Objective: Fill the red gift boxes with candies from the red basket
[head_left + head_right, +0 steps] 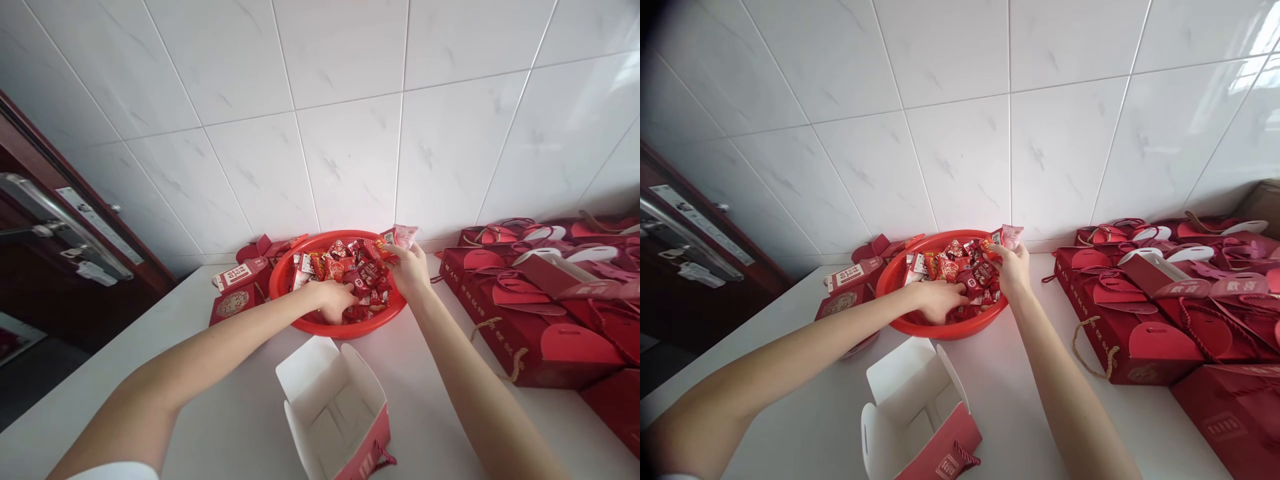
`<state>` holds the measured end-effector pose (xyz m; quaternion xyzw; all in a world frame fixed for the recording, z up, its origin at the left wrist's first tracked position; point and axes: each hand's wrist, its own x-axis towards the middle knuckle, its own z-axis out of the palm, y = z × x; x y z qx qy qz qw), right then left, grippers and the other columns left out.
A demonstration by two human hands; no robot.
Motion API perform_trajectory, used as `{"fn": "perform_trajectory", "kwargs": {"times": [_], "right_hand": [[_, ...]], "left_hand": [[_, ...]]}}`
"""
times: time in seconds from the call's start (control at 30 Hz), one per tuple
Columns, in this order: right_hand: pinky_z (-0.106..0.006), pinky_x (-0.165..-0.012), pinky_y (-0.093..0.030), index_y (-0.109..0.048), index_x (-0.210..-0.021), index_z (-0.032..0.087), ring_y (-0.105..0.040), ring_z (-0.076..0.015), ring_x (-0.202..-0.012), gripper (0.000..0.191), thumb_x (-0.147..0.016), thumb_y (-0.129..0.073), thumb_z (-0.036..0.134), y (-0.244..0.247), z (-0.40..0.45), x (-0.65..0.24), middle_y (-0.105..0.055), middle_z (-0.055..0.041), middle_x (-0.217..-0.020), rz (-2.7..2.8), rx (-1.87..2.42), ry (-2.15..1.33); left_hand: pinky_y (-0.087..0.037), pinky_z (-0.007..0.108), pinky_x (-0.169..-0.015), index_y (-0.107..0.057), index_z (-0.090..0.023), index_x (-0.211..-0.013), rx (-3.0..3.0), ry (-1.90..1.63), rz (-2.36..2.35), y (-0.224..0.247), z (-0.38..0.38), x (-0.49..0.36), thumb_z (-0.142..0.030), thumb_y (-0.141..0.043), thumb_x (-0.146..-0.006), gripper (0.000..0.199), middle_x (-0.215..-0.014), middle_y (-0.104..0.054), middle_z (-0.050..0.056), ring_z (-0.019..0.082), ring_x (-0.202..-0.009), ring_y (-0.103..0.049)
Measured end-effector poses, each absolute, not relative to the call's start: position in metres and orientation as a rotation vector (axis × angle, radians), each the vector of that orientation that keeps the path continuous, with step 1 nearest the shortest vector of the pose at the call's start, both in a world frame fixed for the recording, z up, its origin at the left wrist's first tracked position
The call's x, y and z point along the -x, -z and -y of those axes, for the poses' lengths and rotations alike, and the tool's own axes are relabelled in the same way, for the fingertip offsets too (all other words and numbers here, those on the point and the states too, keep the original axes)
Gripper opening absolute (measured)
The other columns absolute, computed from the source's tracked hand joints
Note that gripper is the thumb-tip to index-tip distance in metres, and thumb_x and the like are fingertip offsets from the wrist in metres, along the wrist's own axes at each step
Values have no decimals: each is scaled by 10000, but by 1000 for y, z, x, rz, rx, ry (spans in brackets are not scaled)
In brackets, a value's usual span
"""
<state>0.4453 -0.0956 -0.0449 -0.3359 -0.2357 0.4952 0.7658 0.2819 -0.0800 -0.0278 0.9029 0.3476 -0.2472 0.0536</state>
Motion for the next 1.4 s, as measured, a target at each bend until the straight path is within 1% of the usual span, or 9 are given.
{"fn": "perform_trajectory", "kwargs": {"times": [0.13,0.23,0.33,0.57,0.73,0.97,1.1,1.3,1.4], "right_hand": [[-277,-583,-554,-577,-660,209,-628,-144,-618,292,-470,-775,110,45,95,-445,-672,27,-653,523,726,-1071],[-271,-574,-543,-576,-661,210,-627,-146,-629,291,-476,-778,114,46,94,-446,-677,27,-657,533,730,-1071],[-261,-571,-532,-573,-673,207,-637,-150,-649,299,-480,-782,113,47,94,-446,-671,24,-662,541,724,-1069],[-286,-593,-548,-552,-698,217,-653,-162,-653,317,-507,-785,121,49,94,-446,-655,38,-654,554,725,-1064],[-316,-627,-569,-553,-715,221,-642,-157,-614,322,-513,-785,129,49,94,-446,-649,41,-647,561,732,-1058],[-286,-598,-558,-564,-674,215,-634,-151,-626,284,-500,-771,128,45,97,-445,-658,32,-632,553,750,-1056],[-275,-604,-554,-564,-671,214,-624,-140,-622,293,-493,-781,133,46,96,-446,-644,39,-626,574,751,-1052],[-283,-601,-555,-566,-685,202,-629,-143,-619,306,-491,-796,142,49,94,-447,-643,21,-651,587,752,-1052],[-269,-592,-550,-580,-666,197,-632,-144,-636,283,-487,-788,127,48,95,-446,-654,19,-645,576,749,-1059]], "left_hand": [[-531,469,-845,-677,-247,-1235,-2791,796,-1117,30,87,-292,-229,-741,-616,623,-1266,-627,180,386,-1002,-669],[-534,475,-829,-700,-185,-1127,-2874,777,-1070,37,89,-299,-228,-714,-691,438,-1156,-679,197,386,-973,-680],[-534,445,-824,-700,-183,-1029,-2922,737,-1061,43,88,-303,-217,-705,-719,312,-1009,-729,155,362,-946,-690],[-510,347,-755,-730,-218,-992,-2823,398,-1155,46,62,-289,-189,-683,-712,286,-907,-752,62,292,-884,-695],[-507,279,-815,-751,-194,-947,-2527,-91,-1138,49,33,-278,-144,-670,-699,266,-934,-758,0,209,-883,-691],[-484,339,-1007,-758,-170,-989,-2202,-428,-1031,47,24,-273,-203,-771,-704,287,-1110,-761,44,239,-1081,-674],[-503,375,-1003,-741,-161,-1094,-2096,-623,-1065,47,25,-273,-271,-737,-800,313,-1186,-735,72,249,-1092,-669],[-466,373,-1064,-692,-197,-1206,-2130,-754,-1220,52,23,-273,-341,-701,-850,385,-1290,-690,79,267,-1243,-604],[-489,356,-1025,-699,-203,-1164,-2171,-717,-1317,52,23,-273,-358,-653,-887,320,-1223,-719,61,256,-1170,-650]]}}
